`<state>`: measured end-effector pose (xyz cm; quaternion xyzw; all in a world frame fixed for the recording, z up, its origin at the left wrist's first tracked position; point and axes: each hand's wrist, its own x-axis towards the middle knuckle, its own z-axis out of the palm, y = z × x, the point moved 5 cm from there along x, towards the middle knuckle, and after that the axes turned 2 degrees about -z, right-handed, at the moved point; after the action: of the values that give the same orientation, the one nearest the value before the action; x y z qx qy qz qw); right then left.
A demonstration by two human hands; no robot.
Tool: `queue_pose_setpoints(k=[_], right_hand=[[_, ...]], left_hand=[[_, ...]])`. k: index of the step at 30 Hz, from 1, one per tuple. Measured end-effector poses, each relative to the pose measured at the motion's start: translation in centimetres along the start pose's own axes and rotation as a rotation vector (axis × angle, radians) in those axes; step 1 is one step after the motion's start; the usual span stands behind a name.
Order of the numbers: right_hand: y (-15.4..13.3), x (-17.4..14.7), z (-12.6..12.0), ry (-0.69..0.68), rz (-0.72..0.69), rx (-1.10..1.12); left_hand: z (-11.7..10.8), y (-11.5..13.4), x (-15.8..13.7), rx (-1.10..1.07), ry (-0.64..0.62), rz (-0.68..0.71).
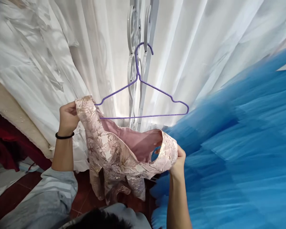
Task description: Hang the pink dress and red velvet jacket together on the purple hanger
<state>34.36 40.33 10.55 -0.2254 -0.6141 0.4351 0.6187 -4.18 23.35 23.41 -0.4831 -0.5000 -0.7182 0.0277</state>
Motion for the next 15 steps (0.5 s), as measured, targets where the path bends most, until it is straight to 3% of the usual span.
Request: queue_pose_setpoints(k=[5,9,15], right_hand=[[0.1,1.2,-3.0,0.201,-0.001,-0.060],[1.8,3.2,-4.5,0.259,0.081,-0.005],[2.1,8.3,-4.0,0.183,0.191,0.245]], left_hand=[[3.6,0.1,0.7,0.028,-0.139,-0.133],[3.3,-1.0,1.2,0.078,-0.008,-0.120],[2.6,-0.4,2.1,0.165,0.160,0.004]])
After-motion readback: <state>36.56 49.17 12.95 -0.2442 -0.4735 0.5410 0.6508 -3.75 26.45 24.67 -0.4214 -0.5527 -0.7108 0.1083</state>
